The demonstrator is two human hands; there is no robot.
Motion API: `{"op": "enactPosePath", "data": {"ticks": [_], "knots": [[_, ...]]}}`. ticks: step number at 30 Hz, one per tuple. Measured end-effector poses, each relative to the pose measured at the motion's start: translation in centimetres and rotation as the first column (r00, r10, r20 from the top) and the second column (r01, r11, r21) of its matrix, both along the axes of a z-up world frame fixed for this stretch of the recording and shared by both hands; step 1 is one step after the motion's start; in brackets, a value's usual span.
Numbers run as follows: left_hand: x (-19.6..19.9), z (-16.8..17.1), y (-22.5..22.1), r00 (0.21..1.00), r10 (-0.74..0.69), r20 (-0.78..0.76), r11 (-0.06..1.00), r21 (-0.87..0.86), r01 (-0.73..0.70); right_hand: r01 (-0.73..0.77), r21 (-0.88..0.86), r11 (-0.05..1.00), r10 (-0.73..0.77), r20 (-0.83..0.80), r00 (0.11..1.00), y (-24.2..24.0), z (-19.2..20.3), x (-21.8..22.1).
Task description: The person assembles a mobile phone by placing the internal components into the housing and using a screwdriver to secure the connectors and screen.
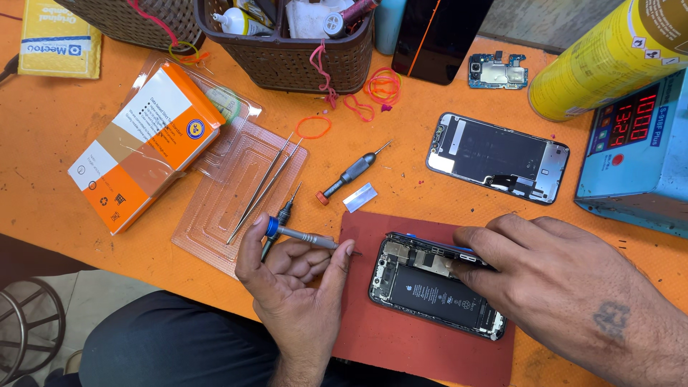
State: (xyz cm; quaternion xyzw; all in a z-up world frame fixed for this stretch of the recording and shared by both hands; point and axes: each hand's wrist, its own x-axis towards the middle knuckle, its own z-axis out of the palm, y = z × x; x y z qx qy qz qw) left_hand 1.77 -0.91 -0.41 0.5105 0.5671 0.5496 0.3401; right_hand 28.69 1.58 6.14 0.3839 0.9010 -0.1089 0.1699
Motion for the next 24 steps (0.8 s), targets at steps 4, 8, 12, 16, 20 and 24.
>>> {"op": "enactPosePath", "data": {"ticks": [4,8,12,16,20,24], "knots": [[0.0,0.1,-0.2,0.999,0.017,0.031,1.000,0.025,-0.017,0.017,-0.006,1.000,-0.017,-0.076,0.997,0.0,0.1,0.0],[1.3,0.6,-1.3,0.967,0.080,0.241,0.996,0.016,-0.087,0.095,0.005,0.995,-0.092,-0.210,0.973,-0.2,0.2,-0.3],[4.7,0.7,-3.2,0.902,0.132,0.412,0.991,-0.047,-0.124,0.111,0.072,0.991,-0.082,-0.328,0.941,-0.3,0.2,-0.7],[6.7,0.4,-4.2,0.859,0.053,0.508,0.998,-0.046,-0.035,0.138,0.044,0.989,-0.113,-0.359,0.926,-0.2,0.2,-0.6],[7.1,0.4,-3.9,0.820,0.051,0.570,0.996,-0.086,-0.002,0.167,-0.045,0.985,-0.171,-0.416,0.893,-0.1,-0.1,-0.3],[7.1,0.6,-3.3,0.830,0.082,0.552,0.992,-0.126,-0.014,0.184,-0.097,0.978,-0.208,-0.423,0.882,-0.1,-0.3,-0.1]]}}
